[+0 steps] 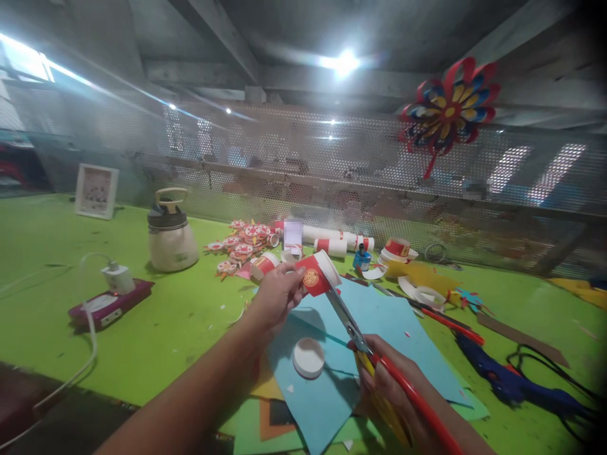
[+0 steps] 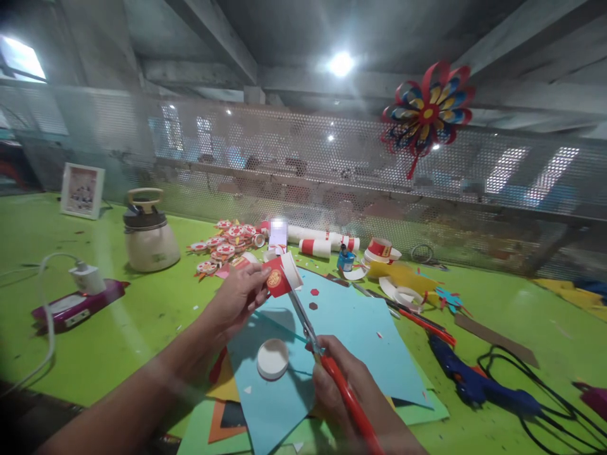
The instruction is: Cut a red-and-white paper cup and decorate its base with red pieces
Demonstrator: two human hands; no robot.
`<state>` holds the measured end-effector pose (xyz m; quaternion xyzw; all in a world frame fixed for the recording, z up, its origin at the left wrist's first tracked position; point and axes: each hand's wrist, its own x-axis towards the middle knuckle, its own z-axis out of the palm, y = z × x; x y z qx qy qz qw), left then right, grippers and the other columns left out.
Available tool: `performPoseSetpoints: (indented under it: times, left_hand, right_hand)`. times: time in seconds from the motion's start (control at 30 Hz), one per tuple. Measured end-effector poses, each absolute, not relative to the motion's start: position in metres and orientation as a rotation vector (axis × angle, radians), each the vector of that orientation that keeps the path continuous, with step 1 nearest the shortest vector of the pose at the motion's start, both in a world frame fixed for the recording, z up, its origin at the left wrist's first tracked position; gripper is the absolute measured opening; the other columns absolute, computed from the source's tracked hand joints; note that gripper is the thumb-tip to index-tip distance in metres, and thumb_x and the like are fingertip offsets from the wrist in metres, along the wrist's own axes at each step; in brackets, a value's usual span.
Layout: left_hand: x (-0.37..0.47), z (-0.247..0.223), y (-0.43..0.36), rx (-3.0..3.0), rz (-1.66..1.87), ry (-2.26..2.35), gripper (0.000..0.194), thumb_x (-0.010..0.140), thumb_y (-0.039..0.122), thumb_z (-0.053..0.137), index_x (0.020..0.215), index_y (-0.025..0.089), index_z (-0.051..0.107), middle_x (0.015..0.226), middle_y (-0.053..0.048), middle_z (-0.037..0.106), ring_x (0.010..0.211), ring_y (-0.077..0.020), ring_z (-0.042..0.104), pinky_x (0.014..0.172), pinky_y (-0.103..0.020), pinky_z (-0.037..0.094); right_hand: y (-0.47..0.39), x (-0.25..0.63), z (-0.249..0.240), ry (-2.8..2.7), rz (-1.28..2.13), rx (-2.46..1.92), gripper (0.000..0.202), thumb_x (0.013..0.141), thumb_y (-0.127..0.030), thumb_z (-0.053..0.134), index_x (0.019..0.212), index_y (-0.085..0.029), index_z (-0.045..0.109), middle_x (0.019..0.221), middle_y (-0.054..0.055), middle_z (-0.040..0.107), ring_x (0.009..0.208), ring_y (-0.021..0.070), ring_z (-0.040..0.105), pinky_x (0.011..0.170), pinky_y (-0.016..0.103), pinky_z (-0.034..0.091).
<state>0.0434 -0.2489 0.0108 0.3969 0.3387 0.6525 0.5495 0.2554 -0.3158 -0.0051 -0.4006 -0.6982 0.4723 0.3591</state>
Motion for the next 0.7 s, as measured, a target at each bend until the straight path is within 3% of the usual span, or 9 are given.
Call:
performPoseSetpoints:
  times: [0.1, 0.23, 0.37, 0.7]
  left_hand:
    - [0.046, 0.011, -0.251, 0.937, 1.554, 0.802, 0.027, 0.071, 0.029, 0.070, 0.074, 0.016, 0.047, 0.048, 0.007, 0.048, 0.036, -0.0018, 0.036, 0.034, -0.013, 0.019]
    - [0.048, 0.012, -0.253, 0.935, 1.568, 0.818, 0.026, 0.071, 0.029, 0.068, 0.074, 0.017, 0.045, 0.046, 0.009, 0.046, 0.035, -0.0019, 0.034, 0.033, -0.013, 0.018]
    - [0.050, 0.010, -0.253, 0.939, 1.579, 0.837, 0.025, 0.072, 0.030, 0.067, 0.075, 0.017, 0.046, 0.045, 0.009, 0.046, 0.034, -0.0022, 0.034, 0.033, -0.014, 0.017]
    - [0.048, 0.008, -0.251, 0.969, 1.598, 0.877, 0.021, 0.074, 0.028, 0.063, 0.078, 0.018, 0.045, 0.045, 0.008, 0.048, 0.036, -0.0032, 0.035, 0.034, -0.014, 0.017]
  right_hand:
    - [-0.313, 0.254, -0.015, -1.778, 1.287, -0.976, 0.052, 0.080, -0.068, 0.046, 0.103, -0.022, 0.054, 0.061, -0.004, 0.039, 0.051, 0.0119, 0.037, 0.049, 0.024, 0.039]
    - [-0.304, 0.254, -0.035, -1.761, 1.358, -0.918, 0.057, 0.082, -0.070, 0.038, 0.110, -0.020, 0.044, 0.058, -0.007, 0.030, 0.048, 0.0100, 0.029, 0.046, 0.023, 0.031]
    - [-0.301, 0.257, -0.042, -1.835, 1.227, -1.005, 0.052, 0.085, -0.068, 0.034, 0.108, -0.021, 0.041, 0.057, -0.008, 0.031, 0.048, 0.0104, 0.026, 0.045, 0.023, 0.022]
    - [-0.315, 0.246, -0.021, -1.823, 1.071, -1.105, 0.050, 0.082, -0.070, 0.040, 0.093, -0.022, 0.048, 0.057, -0.009, 0.026, 0.049, 0.0089, 0.021, 0.046, 0.024, 0.016]
